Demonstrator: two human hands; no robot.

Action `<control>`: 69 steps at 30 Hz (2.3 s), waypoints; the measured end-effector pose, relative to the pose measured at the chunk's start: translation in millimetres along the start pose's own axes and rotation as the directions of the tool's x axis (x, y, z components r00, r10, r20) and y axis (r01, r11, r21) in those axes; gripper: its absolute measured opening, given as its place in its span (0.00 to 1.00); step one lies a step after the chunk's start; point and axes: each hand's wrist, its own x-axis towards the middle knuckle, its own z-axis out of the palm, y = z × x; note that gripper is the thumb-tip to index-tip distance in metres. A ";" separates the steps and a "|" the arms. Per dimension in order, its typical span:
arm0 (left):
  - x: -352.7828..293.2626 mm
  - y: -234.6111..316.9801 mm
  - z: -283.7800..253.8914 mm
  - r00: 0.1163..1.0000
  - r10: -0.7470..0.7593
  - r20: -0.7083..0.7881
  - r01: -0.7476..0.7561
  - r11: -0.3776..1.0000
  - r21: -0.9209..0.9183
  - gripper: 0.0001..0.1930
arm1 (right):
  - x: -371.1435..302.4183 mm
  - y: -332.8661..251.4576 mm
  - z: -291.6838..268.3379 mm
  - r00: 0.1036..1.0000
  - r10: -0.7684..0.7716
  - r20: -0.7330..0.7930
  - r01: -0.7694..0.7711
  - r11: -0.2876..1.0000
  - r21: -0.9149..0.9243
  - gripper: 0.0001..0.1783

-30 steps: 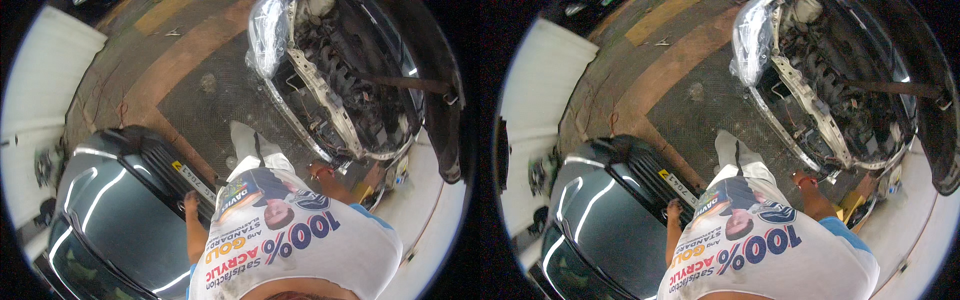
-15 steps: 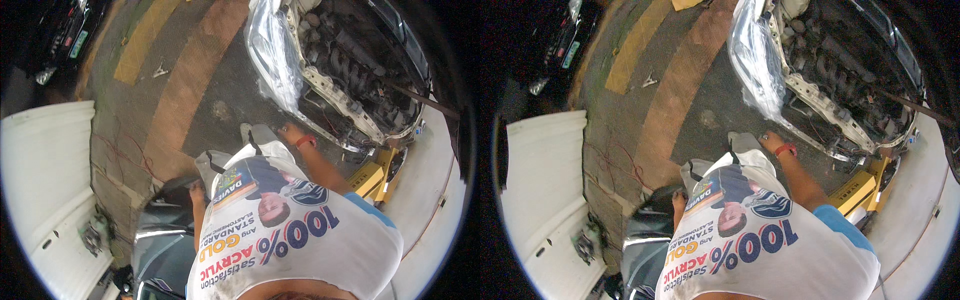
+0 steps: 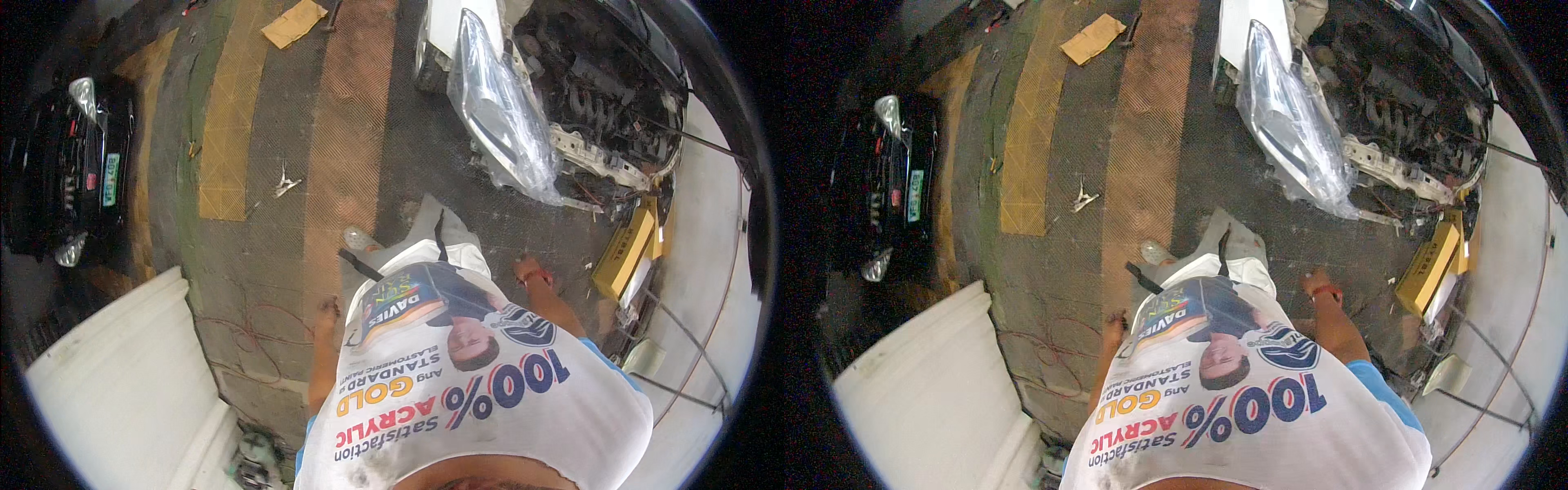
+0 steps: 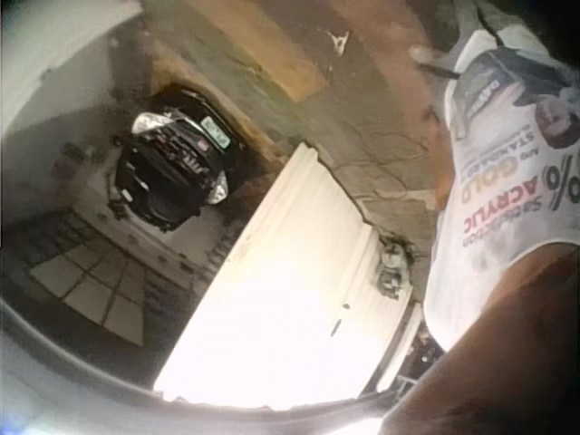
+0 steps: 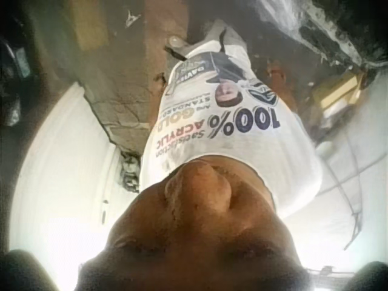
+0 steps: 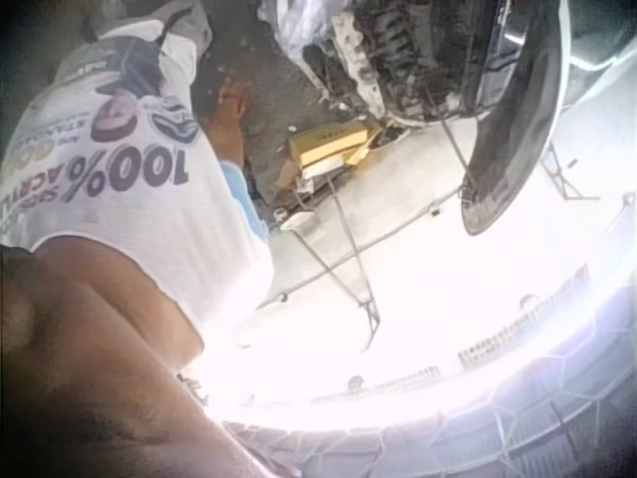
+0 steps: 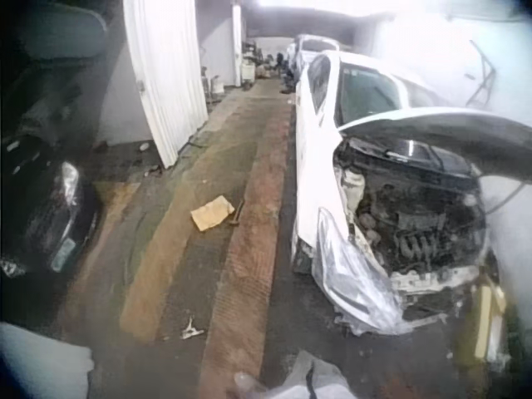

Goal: The person removes a plastic-wrapped headlight from a white car, then retrieves a new headlight from a box and attempts to install it. They align the headlight with the mounting points and use a socket wrench to secure it.

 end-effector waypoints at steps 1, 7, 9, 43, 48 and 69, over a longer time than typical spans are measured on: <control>10.8 24.1 -42.2 0.978 -0.115 0.175 0.131 0.988 -0.081 0.23 | -4.3 4.3 17.4 0.988 0.099 0.116 -0.116 0.983 0.145 0.32; 85.3 155.5 -186.1 0.969 0.077 0.235 -0.072 0.997 -0.029 0.22 | -62.7 -82.5 74.0 0.858 -0.508 0.078 0.506 0.808 -0.303 0.21; 118.2 204.6 -218.6 0.961 0.040 0.273 -0.073 0.991 0.114 0.24 | -108.5 -190.4 26.9 0.900 -0.410 0.146 0.404 0.912 0.074 0.21; 512.2 835.2 28.4 0.160 -0.254 0.954 -0.940 0.257 0.226 0.26 | -60.3 -718.2 -85.5 0.941 0.333 -0.058 0.006 0.155 0.988 0.21; 539.0 783.7 172.6 0.016 0.082 0.996 -0.655 0.754 -0.052 0.34 | 84.2 -697.2 -84.4 0.839 0.492 -0.233 0.136 0.225 0.965 0.24; 470.8 769.2 269.3 -0.523 0.278 0.806 0.113 0.960 -0.257 0.27 | 119.9 -708.1 -135.9 0.172 0.927 -0.334 0.778 0.080 0.623 0.18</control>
